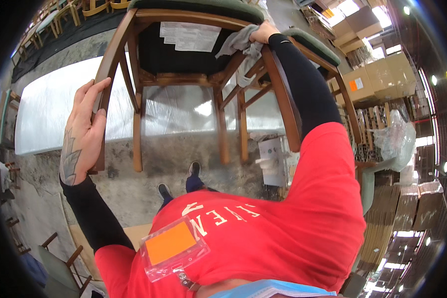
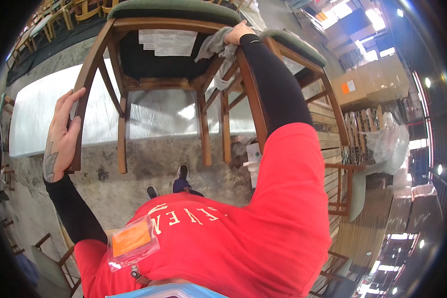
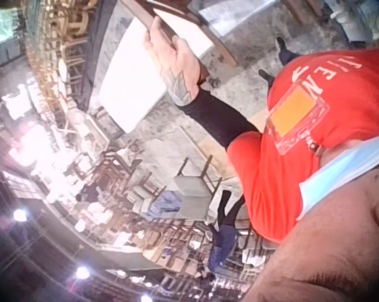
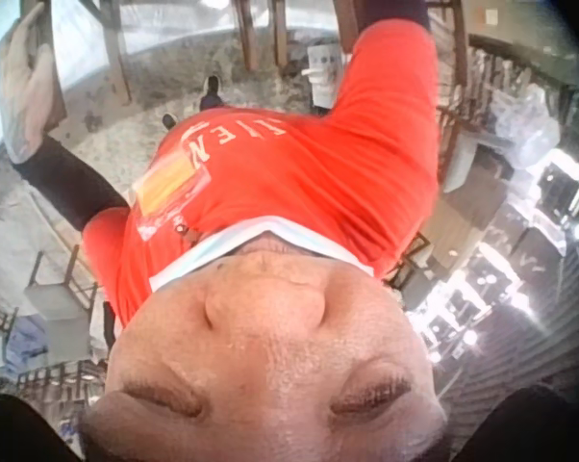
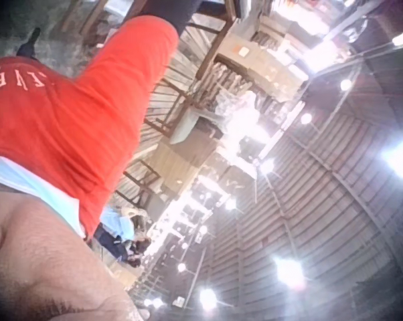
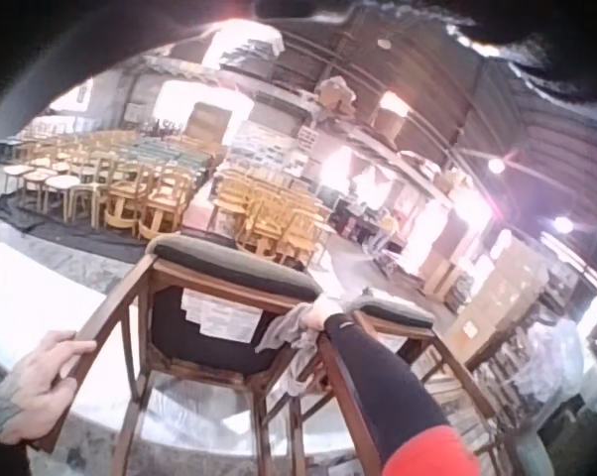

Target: The person wipes the underside and legs of wooden chairs with a cloth. They repeatedly lift, turn, and reposition chairs to access different areas, then place them back down. The person handles multiple chairs one at a time in a workshop setting.

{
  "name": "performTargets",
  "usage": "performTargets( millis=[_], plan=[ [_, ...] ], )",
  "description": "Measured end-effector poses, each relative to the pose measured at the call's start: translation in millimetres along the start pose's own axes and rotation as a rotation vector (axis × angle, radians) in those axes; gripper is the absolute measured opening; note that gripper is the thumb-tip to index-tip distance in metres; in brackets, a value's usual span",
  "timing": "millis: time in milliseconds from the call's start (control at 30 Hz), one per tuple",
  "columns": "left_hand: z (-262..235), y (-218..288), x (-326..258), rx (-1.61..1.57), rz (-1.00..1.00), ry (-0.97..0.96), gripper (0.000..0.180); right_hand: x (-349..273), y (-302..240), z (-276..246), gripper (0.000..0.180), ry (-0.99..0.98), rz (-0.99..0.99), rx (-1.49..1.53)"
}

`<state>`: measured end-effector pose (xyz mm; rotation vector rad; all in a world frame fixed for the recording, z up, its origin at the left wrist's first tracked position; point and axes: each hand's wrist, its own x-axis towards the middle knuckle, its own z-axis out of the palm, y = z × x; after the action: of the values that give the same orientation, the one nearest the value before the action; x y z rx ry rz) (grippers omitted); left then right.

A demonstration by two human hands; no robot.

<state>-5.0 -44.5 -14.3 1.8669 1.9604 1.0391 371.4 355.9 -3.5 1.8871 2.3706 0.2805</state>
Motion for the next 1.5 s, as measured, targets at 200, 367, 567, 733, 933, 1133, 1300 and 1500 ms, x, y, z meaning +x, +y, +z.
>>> performTargets(
  millis=[200,367,567,733,933,1133,1300,1500],
  plan=[
    [-5,-2,3,0.073,-0.074,0.006,0.05,-136,-6,-4,0.106,-0.059,-0.16,0.254],
    [-5,0,1,0.106,-0.044,0.02,0.053,-318,2,-57,0.105,-0.204,-0.061,0.404],
    [-4,8,2,0.102,-0.025,-0.018,0.058,-263,23,-42,0.106,-0.317,-0.075,0.459],
    [-7,11,0,0.02,-0.072,-0.014,0.057,-65,-9,-3,0.1,-0.117,-0.006,0.267],
    [-2,7,2,-0.064,-0.087,-0.024,0.055,-27,-8,10,0.099,0.063,0.017,0.184],
    [-5,4,3,-0.095,-0.192,-0.03,0.05,-182,2,-5,0.097,-0.033,-0.07,0.47],
    [-3,-2,2,-0.076,-0.051,0.054,0.048,-363,16,-22,0.093,0.16,-0.076,0.689],
    [-1,-2,4,0.025,0.114,0.467,0.03,-491,-83,64,0.038,-0.104,0.342,1.641]
  ],
)
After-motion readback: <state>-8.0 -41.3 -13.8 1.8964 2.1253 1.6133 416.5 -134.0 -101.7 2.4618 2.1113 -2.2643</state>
